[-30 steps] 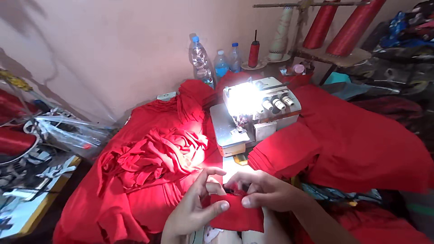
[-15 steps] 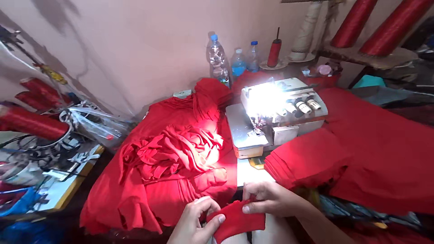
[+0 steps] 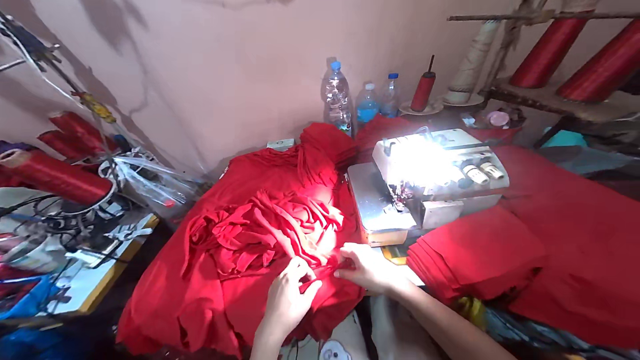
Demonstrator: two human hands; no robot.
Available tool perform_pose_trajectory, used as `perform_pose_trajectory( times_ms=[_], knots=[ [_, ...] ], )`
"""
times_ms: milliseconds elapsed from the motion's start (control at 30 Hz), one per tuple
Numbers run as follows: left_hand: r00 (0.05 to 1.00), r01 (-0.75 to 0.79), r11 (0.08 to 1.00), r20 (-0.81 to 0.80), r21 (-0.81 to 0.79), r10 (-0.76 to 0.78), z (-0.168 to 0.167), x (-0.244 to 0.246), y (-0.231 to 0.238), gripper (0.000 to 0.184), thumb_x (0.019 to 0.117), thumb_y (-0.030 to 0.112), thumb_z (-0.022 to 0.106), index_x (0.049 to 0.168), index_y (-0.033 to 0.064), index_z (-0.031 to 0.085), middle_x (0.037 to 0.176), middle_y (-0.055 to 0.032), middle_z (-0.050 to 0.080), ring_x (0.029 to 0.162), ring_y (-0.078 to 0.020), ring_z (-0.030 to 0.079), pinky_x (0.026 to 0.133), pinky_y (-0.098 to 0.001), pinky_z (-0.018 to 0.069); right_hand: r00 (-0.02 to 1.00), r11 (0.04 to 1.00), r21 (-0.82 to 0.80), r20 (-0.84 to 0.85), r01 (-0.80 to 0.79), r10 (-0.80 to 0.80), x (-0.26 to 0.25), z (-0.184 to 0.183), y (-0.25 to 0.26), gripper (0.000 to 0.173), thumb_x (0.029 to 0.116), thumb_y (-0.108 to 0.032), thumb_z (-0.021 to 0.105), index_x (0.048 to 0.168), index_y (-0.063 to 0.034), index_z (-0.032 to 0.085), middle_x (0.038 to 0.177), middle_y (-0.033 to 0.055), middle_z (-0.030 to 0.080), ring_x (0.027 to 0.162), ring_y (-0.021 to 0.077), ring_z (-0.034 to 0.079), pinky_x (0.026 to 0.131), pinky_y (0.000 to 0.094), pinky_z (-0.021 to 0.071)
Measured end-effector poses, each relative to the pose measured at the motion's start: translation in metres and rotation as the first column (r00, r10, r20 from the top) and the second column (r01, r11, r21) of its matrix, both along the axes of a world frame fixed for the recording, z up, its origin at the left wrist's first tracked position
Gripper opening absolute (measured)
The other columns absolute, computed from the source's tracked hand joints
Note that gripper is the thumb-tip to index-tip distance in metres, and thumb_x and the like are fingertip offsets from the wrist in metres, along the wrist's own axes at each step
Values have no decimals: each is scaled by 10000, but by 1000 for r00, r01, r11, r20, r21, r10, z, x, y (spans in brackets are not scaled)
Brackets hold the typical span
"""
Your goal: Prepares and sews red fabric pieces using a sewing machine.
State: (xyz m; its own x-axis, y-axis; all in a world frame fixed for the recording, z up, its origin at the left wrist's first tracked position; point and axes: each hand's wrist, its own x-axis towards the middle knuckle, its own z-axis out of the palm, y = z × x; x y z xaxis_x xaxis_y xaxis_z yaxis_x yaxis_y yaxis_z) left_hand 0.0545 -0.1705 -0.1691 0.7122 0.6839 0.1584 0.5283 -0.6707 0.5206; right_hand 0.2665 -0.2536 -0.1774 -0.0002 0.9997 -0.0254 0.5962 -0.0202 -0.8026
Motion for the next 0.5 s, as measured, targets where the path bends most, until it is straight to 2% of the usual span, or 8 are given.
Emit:
perform_pose_trajectory(
  times_ms=[100, 167, 200, 267, 367, 433, 500],
  knots=[
    [981, -2, 991, 194, 131, -23, -8, -2, -5, 189, 817, 206, 755, 855, 21, 736, 953, -118, 708, 838, -236, 709, 735, -444, 593, 998, 991, 121, -13, 61, -60, 0, -1, -8, 277, 912, -257, 728, 937, 16, 687, 928, 133, 619, 885, 226, 595, 801, 389, 474],
    [942, -6, 972, 328, 233, -73, -11, -2, -9, 186, 802, 220, 742, 824, 35, 738, 927, -94, 722, 839, -150, 708, 745, -317, 591, 996, 963, 257, 8, 83, -88, -2, 5, -18, 265, 911, -237, 720, 875, 21, 677, 869, 125, 608, 824, 204, 587, 744, 350, 474],
    [917, 5, 966, 384, 258, -108, -11, -3, -11, 188, 806, 231, 737, 813, 43, 735, 925, -78, 724, 863, -98, 694, 772, -244, 574, 995, 928, 363, 24, 84, -100, -3, 6, -23, 253, 902, -217, 718, 836, 22, 669, 833, 126, 604, 788, 200, 585, 711, 329, 473],
    [862, 54, 962, 474, 266, -180, -7, -4, -17, 177, 816, 233, 741, 797, 59, 717, 930, -51, 718, 907, -23, 669, 810, -159, 543, 990, 818, 570, 50, 77, -129, -5, 7, -32, 205, 874, -173, 719, 786, -2, 647, 780, 116, 603, 740, 176, 587, 659, 268, 470],
    [801, 135, 960, 543, 245, -252, 8, -7, -34, 170, 814, 196, 747, 768, 75, 638, 880, -10, 693, 875, 36, 649, 783, -105, 529, 975, 640, 766, 93, 60, -202, -7, 10, -45, 136, 825, -117, 716, 759, -45, 621, 738, 88, 612, 702, 142, 592, 623, 201, 467],
    [795, 156, 965, 552, 213, -250, 20, -8, -51, 174, 807, 151, 731, 804, 52, 587, 811, -22, 665, 790, 30, 631, 715, -102, 509, 950, 549, 834, 128, 52, -285, -10, 14, -57, 108, 828, -96, 674, 756, -55, 604, 702, 72, 596, 650, 131, 585, 579, 195, 466],
    [816, 161, 974, 533, 157, -221, 33, -10, -70, 222, 809, 106, 728, 962, 28, 586, 811, -14, 666, 759, 50, 615, 706, -92, 502, 908, 456, 890, 174, 22, -382, -13, 20, -73, 81, 898, -115, 621, 827, -76, 621, 686, 49, 587, 599, 125, 567, 542, 197, 457]
  ],
)
